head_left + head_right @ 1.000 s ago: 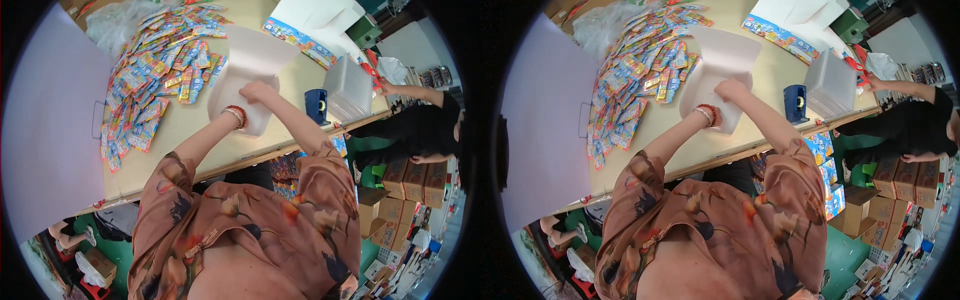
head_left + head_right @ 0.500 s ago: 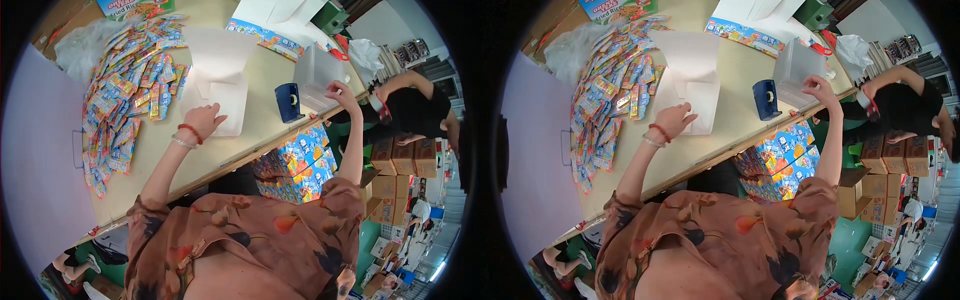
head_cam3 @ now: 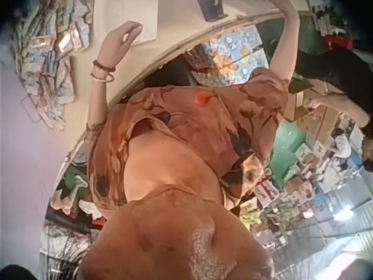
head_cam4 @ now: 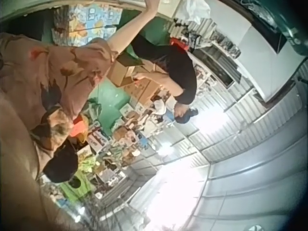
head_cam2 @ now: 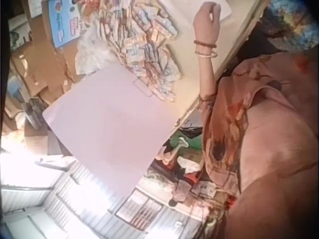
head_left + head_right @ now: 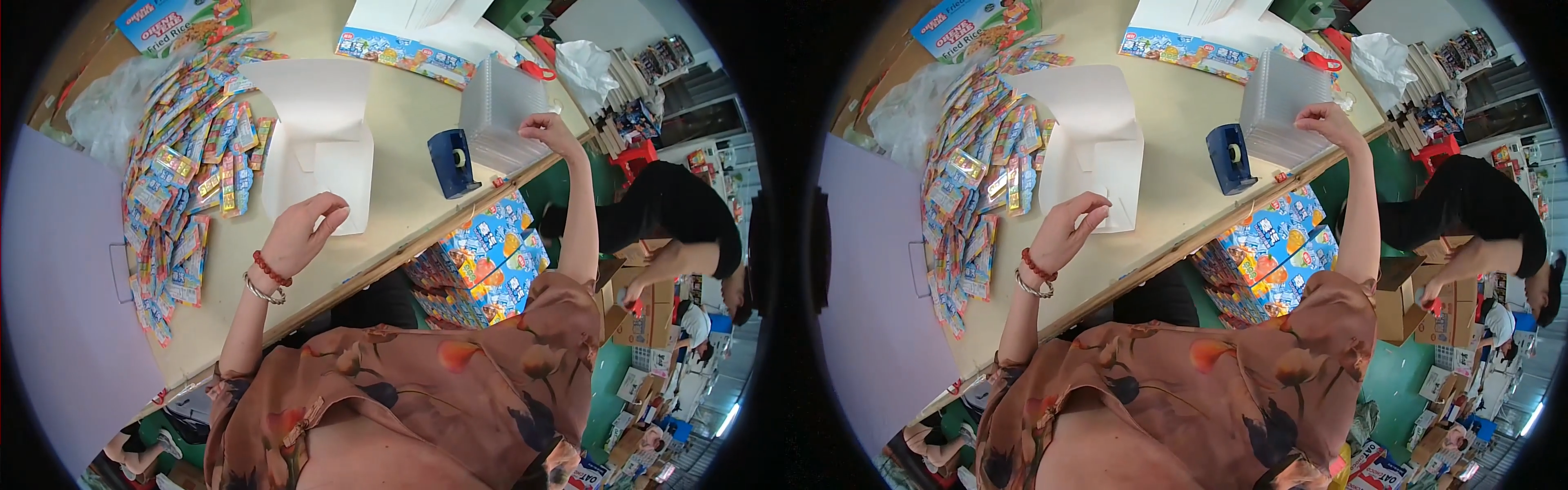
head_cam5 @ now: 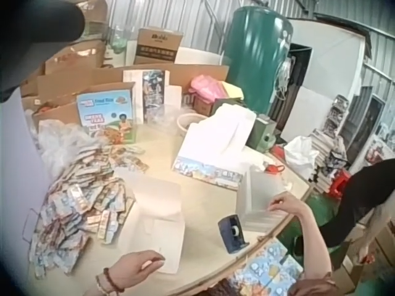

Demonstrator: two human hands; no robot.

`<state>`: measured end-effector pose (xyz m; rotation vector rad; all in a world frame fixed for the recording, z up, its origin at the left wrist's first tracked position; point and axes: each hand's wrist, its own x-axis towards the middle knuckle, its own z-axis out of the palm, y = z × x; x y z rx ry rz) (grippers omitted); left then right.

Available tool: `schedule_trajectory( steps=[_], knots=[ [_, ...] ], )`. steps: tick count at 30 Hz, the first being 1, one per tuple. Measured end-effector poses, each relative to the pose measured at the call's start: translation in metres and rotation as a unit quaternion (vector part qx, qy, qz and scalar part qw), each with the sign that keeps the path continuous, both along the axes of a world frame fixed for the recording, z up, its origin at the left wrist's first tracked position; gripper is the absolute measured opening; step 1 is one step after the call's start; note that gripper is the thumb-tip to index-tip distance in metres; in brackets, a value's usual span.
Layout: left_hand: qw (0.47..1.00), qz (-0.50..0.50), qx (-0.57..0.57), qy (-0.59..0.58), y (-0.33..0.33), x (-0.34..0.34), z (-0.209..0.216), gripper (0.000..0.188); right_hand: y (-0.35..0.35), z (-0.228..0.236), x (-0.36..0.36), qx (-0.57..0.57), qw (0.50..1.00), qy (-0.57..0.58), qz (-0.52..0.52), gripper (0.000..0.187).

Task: The person is counting small snack pouches and organizing them into cardboard display boxes.

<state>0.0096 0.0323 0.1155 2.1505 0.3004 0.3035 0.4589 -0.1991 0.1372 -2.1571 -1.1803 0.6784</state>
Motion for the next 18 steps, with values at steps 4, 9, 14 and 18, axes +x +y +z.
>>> schedule_trajectory(
  steps=[4,9,14,18],
  knots=[
    [1.0,-0.016,-0.003,-0.023,-0.006,0.012,-0.008,0.017,0.003,-0.004,-0.031,0.005,0.989,-0.148,0.001,0.009],
    [0.996,-0.074,0.003,-0.044,-0.017,0.027,-0.021,0.015,0.006,-0.023,-0.049,0.084,0.89,-0.448,0.023,0.007],
    [0.991,-0.118,0.009,-0.055,-0.034,0.04,-0.017,0.011,0.024,-0.019,-0.003,0.103,0.909,-0.401,-0.052,0.007],
    [0.994,-0.105,0.011,-0.031,-0.036,0.027,-0.018,0.016,0.039,-0.002,0.04,0.042,0.855,-0.485,-0.178,0.007]
  ],
)
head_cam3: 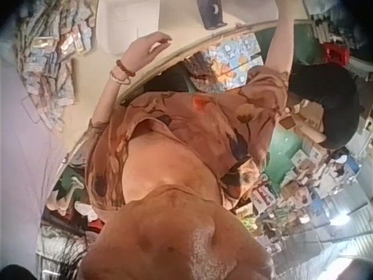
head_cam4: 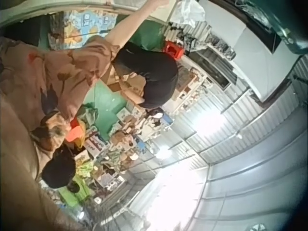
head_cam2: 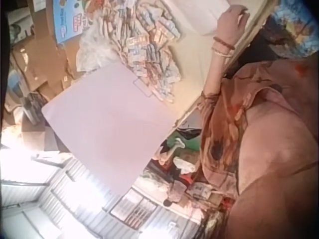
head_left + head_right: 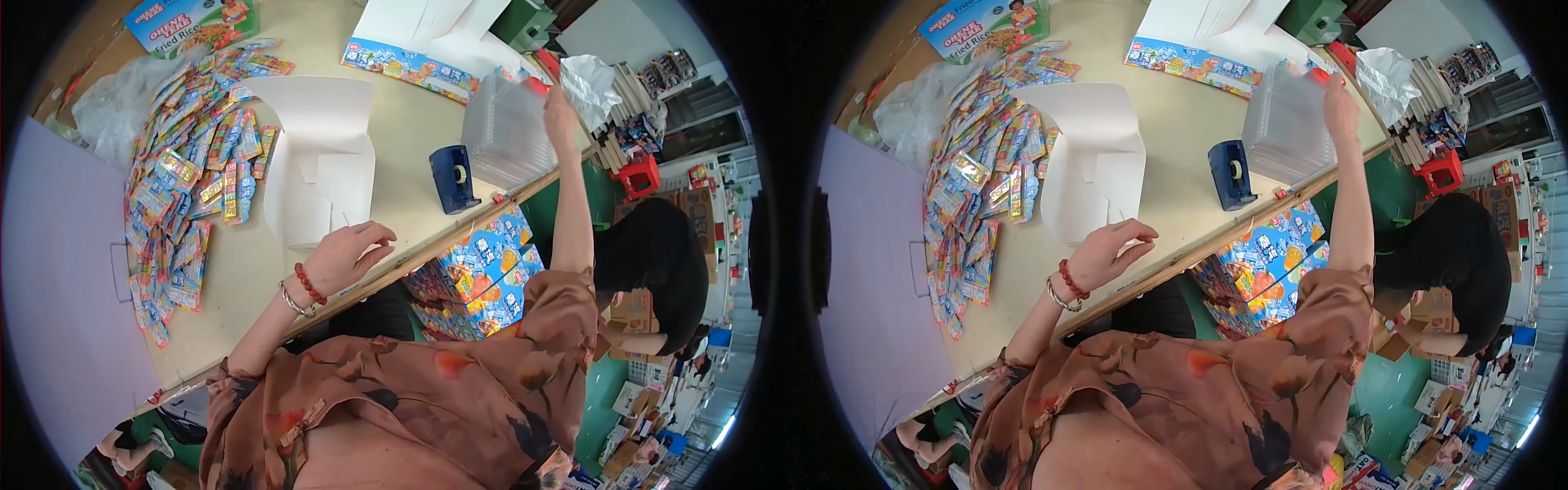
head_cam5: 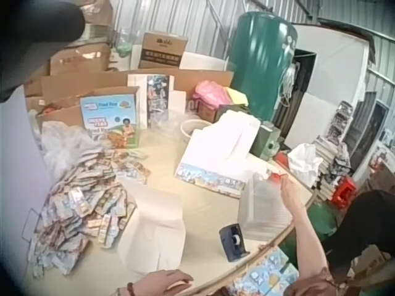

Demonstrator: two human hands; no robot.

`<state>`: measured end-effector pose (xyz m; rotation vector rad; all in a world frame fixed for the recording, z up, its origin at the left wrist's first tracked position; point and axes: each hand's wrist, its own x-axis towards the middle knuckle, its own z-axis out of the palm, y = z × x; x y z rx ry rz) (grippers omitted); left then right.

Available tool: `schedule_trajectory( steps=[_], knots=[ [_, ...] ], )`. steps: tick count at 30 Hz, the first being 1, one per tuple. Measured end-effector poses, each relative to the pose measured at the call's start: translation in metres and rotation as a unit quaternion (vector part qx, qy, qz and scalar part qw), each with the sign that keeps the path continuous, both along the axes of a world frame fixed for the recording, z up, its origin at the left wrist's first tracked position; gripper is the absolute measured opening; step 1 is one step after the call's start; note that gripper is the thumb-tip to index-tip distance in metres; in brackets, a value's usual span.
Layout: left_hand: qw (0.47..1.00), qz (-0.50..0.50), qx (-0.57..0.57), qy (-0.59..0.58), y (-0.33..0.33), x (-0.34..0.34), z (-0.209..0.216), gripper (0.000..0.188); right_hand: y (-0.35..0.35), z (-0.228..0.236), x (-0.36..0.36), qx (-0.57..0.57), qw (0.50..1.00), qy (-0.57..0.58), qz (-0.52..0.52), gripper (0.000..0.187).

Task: The person is counting small snack pouches and organizing them into cardboard display boxes.

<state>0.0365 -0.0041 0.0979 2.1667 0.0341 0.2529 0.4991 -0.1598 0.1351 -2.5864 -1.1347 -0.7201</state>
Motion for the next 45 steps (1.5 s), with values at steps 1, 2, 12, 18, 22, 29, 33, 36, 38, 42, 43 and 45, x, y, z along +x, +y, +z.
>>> schedule_trajectory(
  steps=[1,2,12,18,22,29,33,36,38,42,43,45],
  knots=[
    [1.0,0.005,0.001,0.003,0.001,-0.008,0.0,0.016,0.008,0.015,0.002,0.009,0.999,-0.022,-0.041,0.008],
    [1.0,0.019,-0.015,-0.001,0.003,-0.015,0.0,0.022,0.01,0.041,-0.006,-0.002,0.996,-0.023,-0.083,0.012],
    [0.944,0.248,0.017,-0.216,0.019,-0.024,0.033,0.099,0.015,0.097,-0.26,0.138,0.924,-0.09,0.344,0.018],
    [0.913,0.333,-0.118,-0.202,0.031,-0.035,0.006,0.083,0.09,0.063,-0.309,0.164,0.911,0.026,0.376,0.023],
    [0.89,0.421,-0.059,-0.167,0.062,-0.03,-0.029,0.074,0.166,0.017,-0.3,0.044,0.904,-0.04,0.423,0.032],
    [0.89,0.388,0.233,0.059,0.062,-0.022,-0.083,0.07,0.218,-0.084,-0.276,-0.13,0.91,-0.03,0.392,0.019],
    [0.862,0.381,0.319,0.105,0.034,-0.032,-0.059,0.072,0.208,-0.121,-0.267,-0.208,0.881,-0.066,0.42,0.026],
    [0.841,0.449,0.285,0.099,0.035,-0.041,-0.052,0.07,0.2,-0.121,-0.264,-0.196,0.876,-0.077,0.433,0.035],
    [0.926,0.331,-0.033,0.178,0.046,-0.047,-0.063,0.067,0.192,-0.126,-0.262,-0.207,0.875,-0.07,0.432,0.043],
    [0.966,0.248,0.027,0.064,0.047,-0.041,-0.079,0.07,0.176,-0.133,-0.241,-0.283,0.889,-0.024,0.36,0.055],
    [0.97,0.234,-0.018,0.069,0.047,-0.04,-0.071,0.073,0.173,-0.132,-0.236,-0.282,0.889,-0.026,0.361,0.055],
    [0.962,0.266,0.056,0.034,0.047,-0.039,-0.078,0.072,0.166,-0.128,-0.229,-0.259,0.89,-0.061,0.37,0.038]
  ],
)
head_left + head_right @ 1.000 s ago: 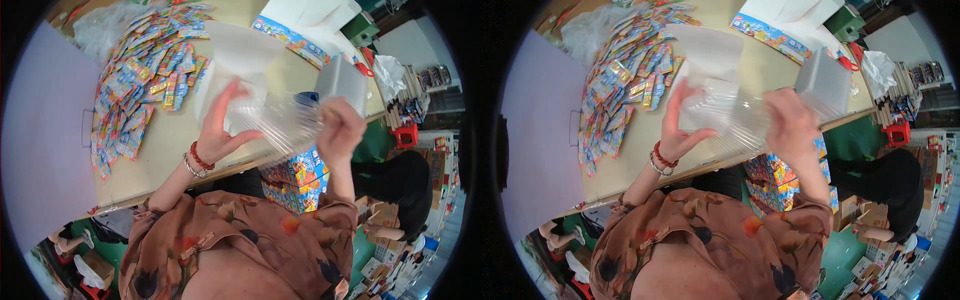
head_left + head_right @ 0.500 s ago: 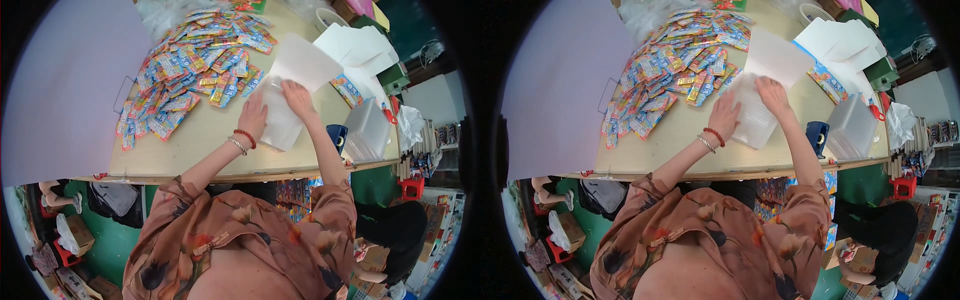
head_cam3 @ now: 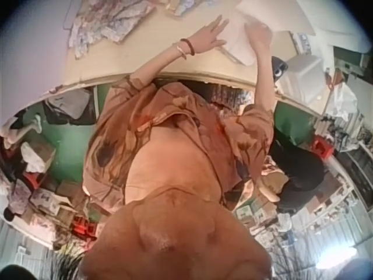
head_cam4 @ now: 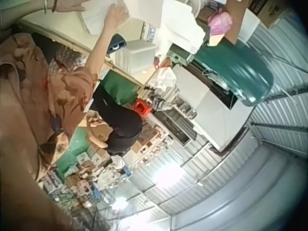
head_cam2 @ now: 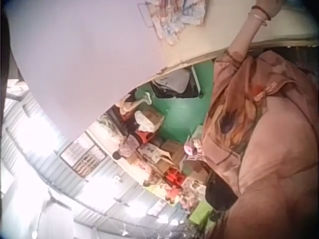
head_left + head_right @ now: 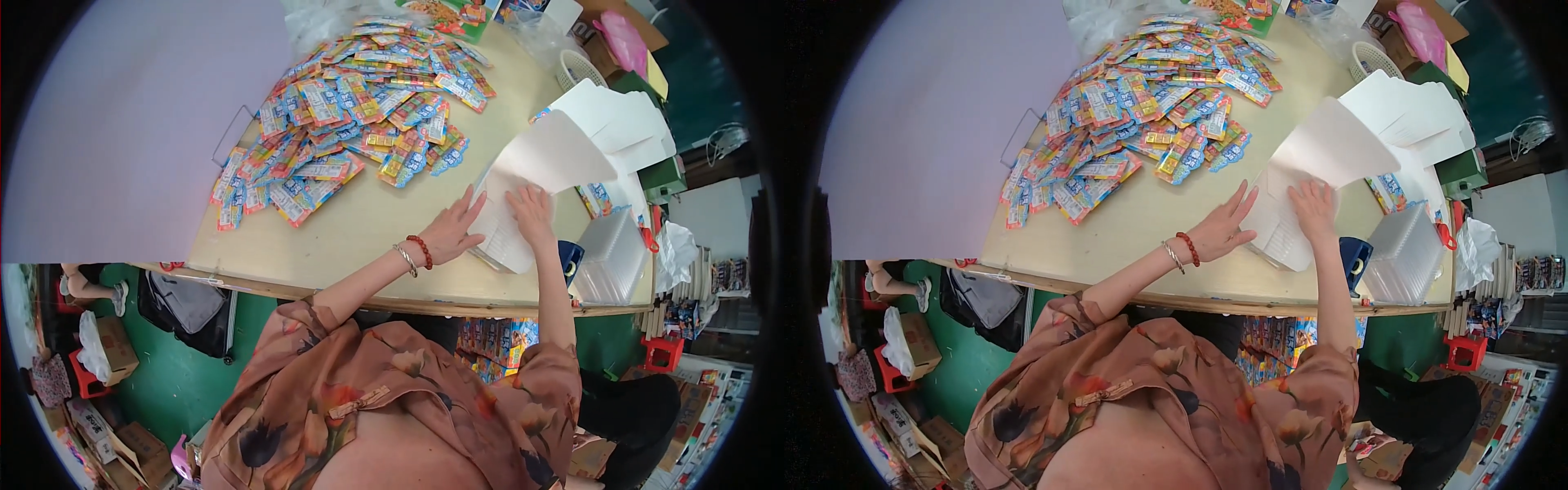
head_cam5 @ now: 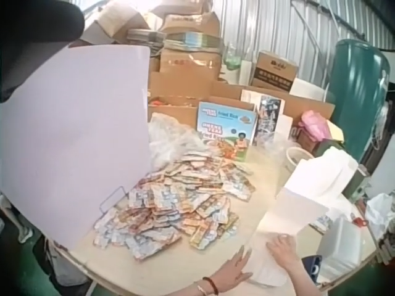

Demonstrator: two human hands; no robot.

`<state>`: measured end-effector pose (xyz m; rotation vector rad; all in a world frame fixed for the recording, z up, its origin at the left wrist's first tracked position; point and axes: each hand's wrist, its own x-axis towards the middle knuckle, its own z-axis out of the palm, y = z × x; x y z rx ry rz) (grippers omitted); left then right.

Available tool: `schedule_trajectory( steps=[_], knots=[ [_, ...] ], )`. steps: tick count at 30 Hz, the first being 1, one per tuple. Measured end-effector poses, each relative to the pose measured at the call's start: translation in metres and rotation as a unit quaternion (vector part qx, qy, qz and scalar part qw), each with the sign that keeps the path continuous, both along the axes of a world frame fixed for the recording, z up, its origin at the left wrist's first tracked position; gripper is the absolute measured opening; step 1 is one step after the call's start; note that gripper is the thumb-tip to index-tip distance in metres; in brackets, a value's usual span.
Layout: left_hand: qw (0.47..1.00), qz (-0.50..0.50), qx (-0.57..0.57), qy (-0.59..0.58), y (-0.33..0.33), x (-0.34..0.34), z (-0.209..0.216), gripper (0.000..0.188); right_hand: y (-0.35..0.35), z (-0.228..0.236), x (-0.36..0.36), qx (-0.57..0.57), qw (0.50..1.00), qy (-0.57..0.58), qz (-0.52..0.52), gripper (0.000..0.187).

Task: The person is counting small snack pouches and organizing them into cardboard display boxes.

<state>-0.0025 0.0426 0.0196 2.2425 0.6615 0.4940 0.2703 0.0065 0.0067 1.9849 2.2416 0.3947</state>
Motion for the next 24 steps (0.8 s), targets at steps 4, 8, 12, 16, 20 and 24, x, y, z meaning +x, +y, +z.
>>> schedule_trajectory(
  steps=[4,8,12,16,20,24],
  knots=[
    [0.989,0.052,-0.02,-0.138,0.031,-0.014,-0.011,0.07,-0.003,0.058,-0.031,-0.024,0.997,0.069,-0.026,0.032],
    [0.922,0.157,-0.247,-0.251,0.106,-0.026,-0.01,0.044,0.026,0.123,-0.09,0.059,0.967,0.249,-0.01,0.017],
    [0.917,0.199,-0.235,-0.255,0.209,-0.024,-0.036,0.049,0.117,0.136,-0.141,0.04,0.93,0.359,0.073,0.018],
    [0.954,0.264,0.14,-0.032,0.251,-0.05,-0.04,0.048,0.225,0.085,-0.135,-0.067,0.876,0.471,0.081,0.031],
    [0.805,0.538,0.231,-0.096,0.241,-0.101,-0.032,0.065,0.28,0.043,-0.144,-0.178,0.89,0.419,-0.024,0.055],
    [0.721,0.675,0.077,-0.136,0.249,-0.181,-0.05,0.081,0.302,0.01,-0.188,-0.056,0.89,0.453,0.001,0.069]
  ],
)
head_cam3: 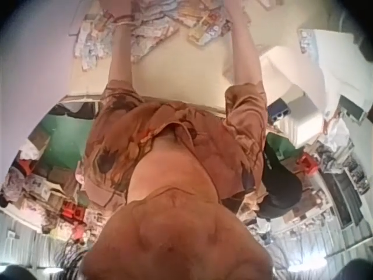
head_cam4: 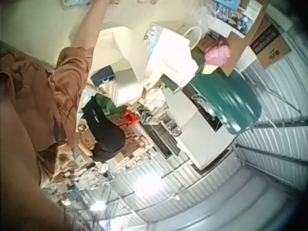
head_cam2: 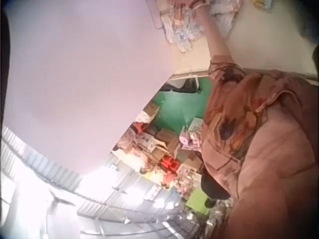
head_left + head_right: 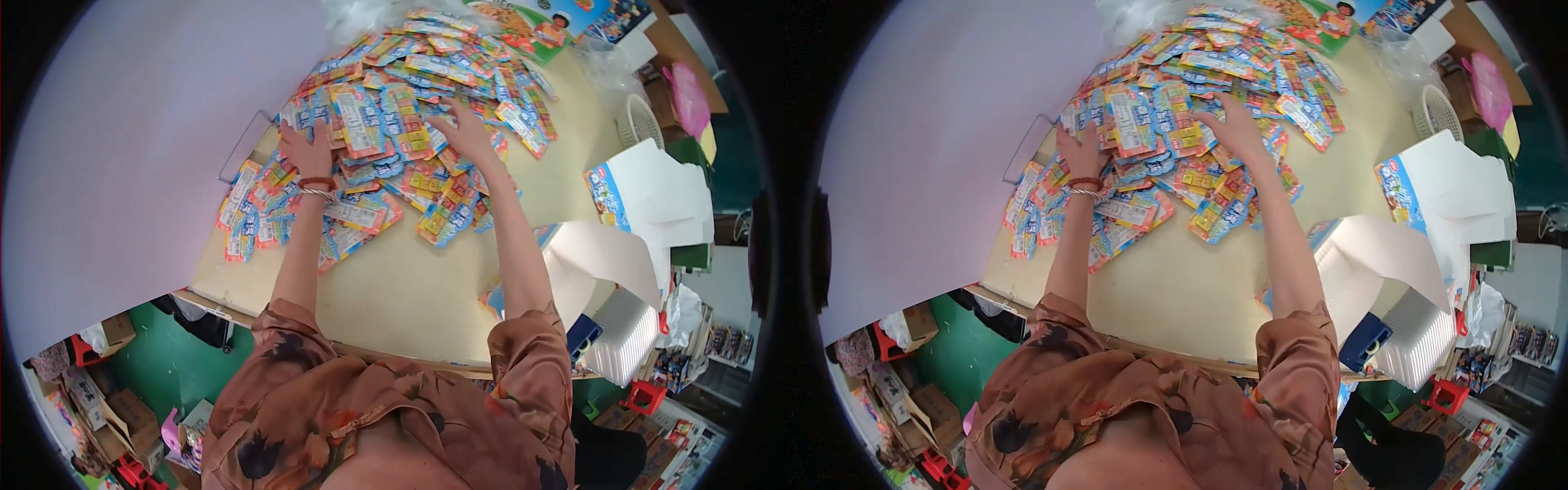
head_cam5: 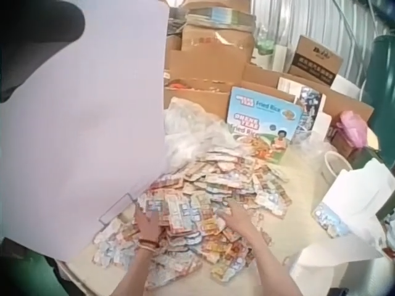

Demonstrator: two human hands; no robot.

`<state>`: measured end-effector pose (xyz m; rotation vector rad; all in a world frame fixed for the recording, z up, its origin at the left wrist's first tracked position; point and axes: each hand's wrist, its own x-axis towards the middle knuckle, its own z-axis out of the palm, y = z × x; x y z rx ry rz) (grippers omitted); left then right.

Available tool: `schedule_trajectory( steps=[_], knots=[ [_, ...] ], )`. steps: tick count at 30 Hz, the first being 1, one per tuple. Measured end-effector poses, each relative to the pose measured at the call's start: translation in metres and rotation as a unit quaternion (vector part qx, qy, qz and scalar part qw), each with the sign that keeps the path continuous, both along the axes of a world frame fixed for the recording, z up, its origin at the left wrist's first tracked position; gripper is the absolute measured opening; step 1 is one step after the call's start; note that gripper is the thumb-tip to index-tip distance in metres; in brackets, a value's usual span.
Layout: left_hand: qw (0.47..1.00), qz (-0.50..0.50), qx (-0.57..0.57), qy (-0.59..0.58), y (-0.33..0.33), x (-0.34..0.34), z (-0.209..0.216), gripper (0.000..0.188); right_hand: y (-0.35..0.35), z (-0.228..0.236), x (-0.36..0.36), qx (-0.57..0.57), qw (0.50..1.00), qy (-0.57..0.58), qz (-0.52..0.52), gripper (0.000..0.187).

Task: The person is counting small snack pouches and organizing them into cardboard display boxes.

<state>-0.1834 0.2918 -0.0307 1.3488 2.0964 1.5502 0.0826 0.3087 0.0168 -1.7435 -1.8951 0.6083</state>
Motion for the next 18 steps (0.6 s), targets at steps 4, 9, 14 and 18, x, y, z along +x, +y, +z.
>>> schedule_trajectory(
  steps=[4,9,14,18],
  knots=[
    [0.948,-0.13,-0.142,-0.255,0.023,-0.04,-0.016,0.091,-0.017,0.014,-0.071,0.063,0.981,-0.18,-0.032,0.09],
    [0.956,-0.203,-0.184,-0.102,0.036,-0.013,-0.013,0.112,0.0,0.0,-0.063,-0.048,0.997,-0.067,0.004,0.087],
    [0.954,-0.199,-0.187,-0.123,0.028,-0.008,-0.012,0.12,0.005,-0.012,-0.049,-0.092,0.956,0.26,-0.097,0.081],
    [0.937,-0.178,-0.269,-0.132,0.024,-0.005,0.002,0.119,0.003,-0.02,-0.038,-0.075,0.802,0.581,-0.116,0.039]
  ],
)
